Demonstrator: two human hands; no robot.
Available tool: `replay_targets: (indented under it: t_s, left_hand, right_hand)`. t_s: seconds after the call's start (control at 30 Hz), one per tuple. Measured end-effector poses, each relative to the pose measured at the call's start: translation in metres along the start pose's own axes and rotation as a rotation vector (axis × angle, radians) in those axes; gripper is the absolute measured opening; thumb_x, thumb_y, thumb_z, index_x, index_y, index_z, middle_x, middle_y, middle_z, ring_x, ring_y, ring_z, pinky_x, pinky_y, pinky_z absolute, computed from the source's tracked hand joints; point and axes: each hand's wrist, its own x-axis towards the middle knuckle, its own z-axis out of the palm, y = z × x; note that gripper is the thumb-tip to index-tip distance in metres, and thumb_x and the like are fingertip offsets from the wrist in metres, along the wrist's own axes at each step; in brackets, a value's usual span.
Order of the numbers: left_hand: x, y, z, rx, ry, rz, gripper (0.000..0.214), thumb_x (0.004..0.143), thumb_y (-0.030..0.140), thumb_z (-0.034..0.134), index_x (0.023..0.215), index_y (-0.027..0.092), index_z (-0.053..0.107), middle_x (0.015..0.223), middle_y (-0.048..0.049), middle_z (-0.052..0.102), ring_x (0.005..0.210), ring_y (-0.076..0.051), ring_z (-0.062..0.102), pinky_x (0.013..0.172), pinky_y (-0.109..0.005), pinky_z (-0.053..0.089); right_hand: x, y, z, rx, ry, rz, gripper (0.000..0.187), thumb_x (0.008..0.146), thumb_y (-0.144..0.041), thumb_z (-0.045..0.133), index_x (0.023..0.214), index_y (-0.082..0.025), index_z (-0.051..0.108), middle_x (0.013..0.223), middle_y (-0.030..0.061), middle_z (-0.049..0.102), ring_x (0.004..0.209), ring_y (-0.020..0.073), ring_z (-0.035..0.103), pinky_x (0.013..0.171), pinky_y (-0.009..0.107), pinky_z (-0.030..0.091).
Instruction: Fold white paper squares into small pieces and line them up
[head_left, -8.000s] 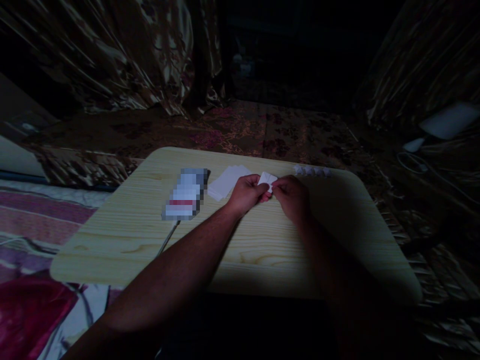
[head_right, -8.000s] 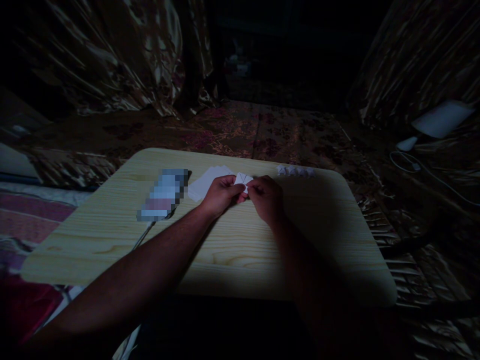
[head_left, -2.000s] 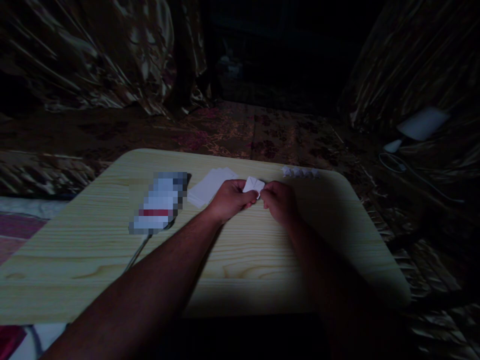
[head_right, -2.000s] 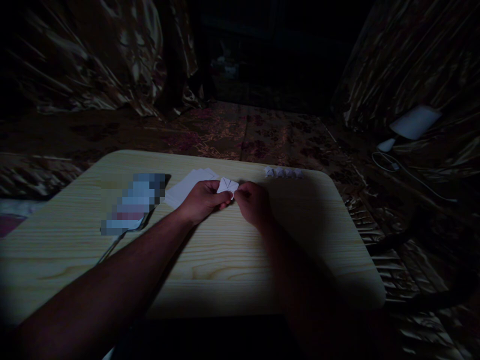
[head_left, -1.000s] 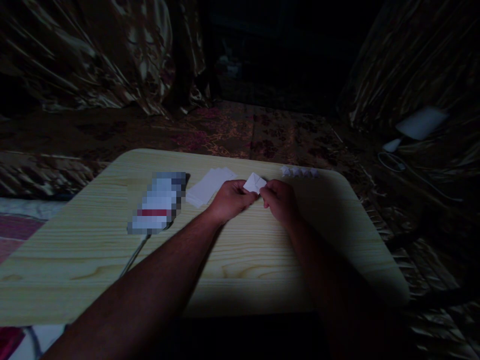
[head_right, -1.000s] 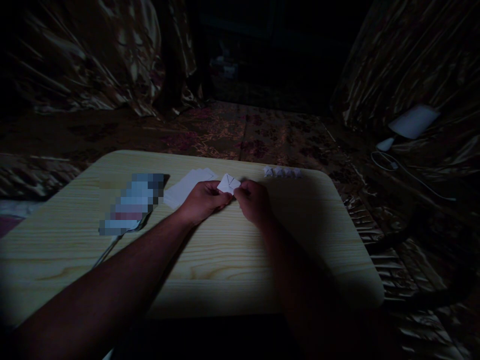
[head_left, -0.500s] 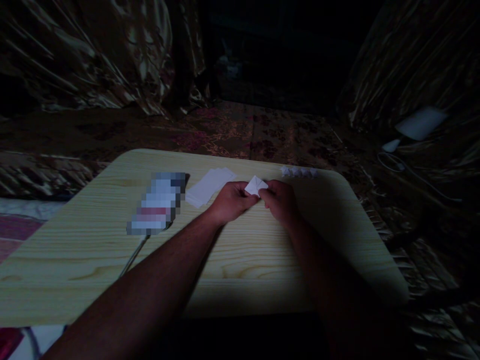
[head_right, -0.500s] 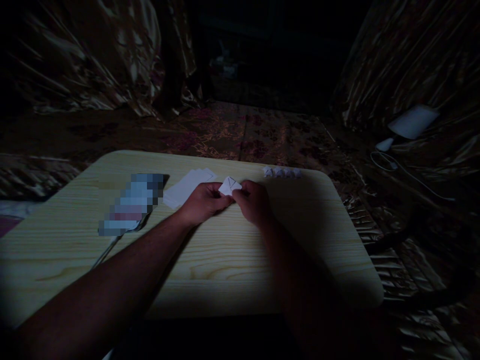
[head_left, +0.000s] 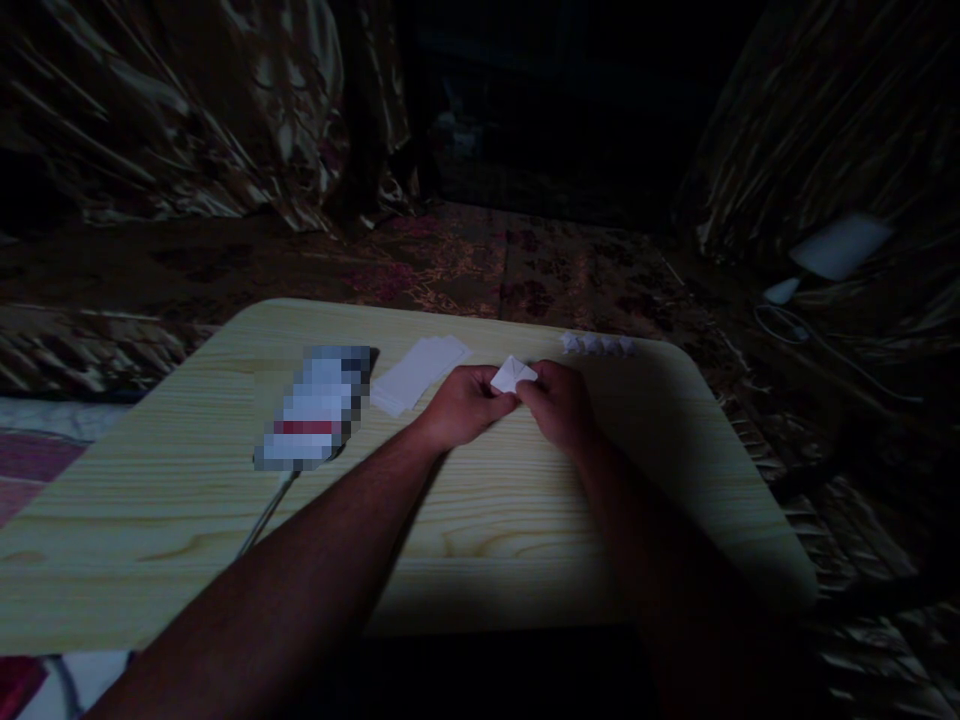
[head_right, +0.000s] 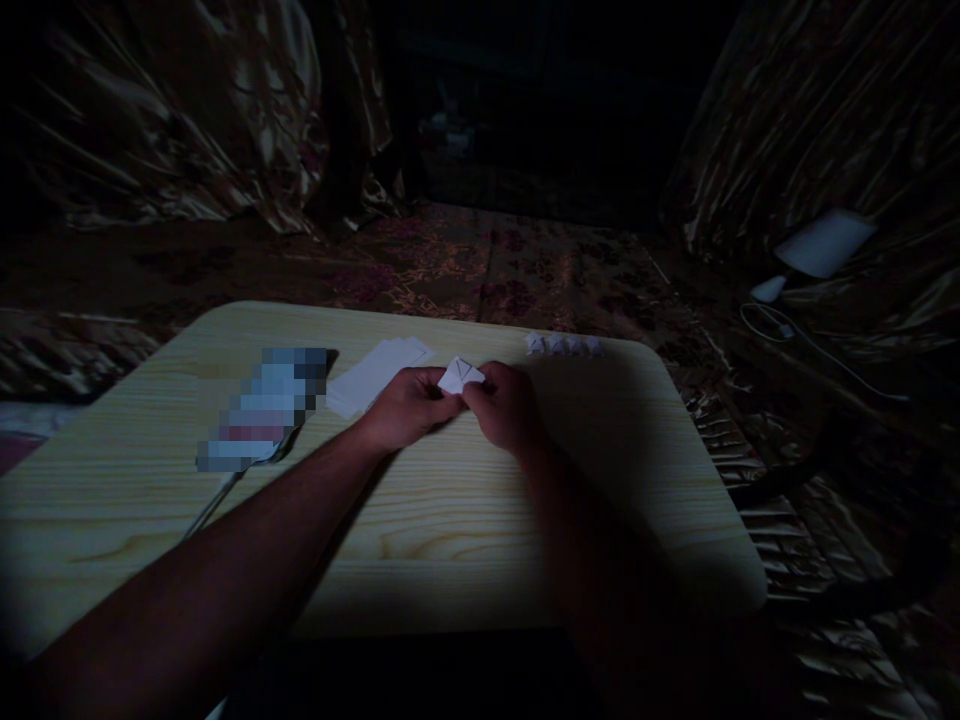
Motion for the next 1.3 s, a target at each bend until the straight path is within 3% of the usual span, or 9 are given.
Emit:
replay_targets:
  t_s: [0.27,0.83,1.3]
  left_hand:
    - [0.0025,-0.0083,-0.0009,0.028,-0.005,0.028,0.024,0.070,0.032,0.074,0.075,0.011,0.066,0.064,0.0027,0.052,0.056,-0.006,0.039,0.051,-0.019,0.031]
    - [-0.0002,-0.0047,0.0039,0.041,0.065,0.010,0.027,0.069,0.036,0.074,0.075,0.012,0.065,0.055,0.0046,0.049,0.047,-0.005,0.034,0.046,-0.020,0.024]
    - [0.0012,-0.0086,0.0037,0.010,0.081,0.008,0.029,0.070,0.038,0.076,0.071,0.014,0.059,0.054,0.0048,0.048,0.046,-0.005,0.033,0.044,-0.020,0.022]
  right_hand:
    - [-0.0003,0.0026,0.0026,0.042,-0.012,-0.002,0.015,0.076,-0.031,0.058,0.071,-0.017,0.063,0.058,-0.0032,0.056,0.056,0.0110,0.048,0.051,0.023,0.033]
    - [-0.0016,0.0015,0.0044,0.225,-0.014,0.056,0.013,0.070,-0.031,0.060,0.070,-0.018,0.060,0.057,-0.0042,0.052,0.055,0.0107,0.044,0.051,0.024,0.032]
    - [-0.0008,0.0000,0.0005,0.234,-0.033,0.088,0.013,0.065,-0.029,0.059,0.061,-0.020,0.052,0.050,-0.0059,0.047,0.050,0.0097,0.041,0.050,0.025,0.028]
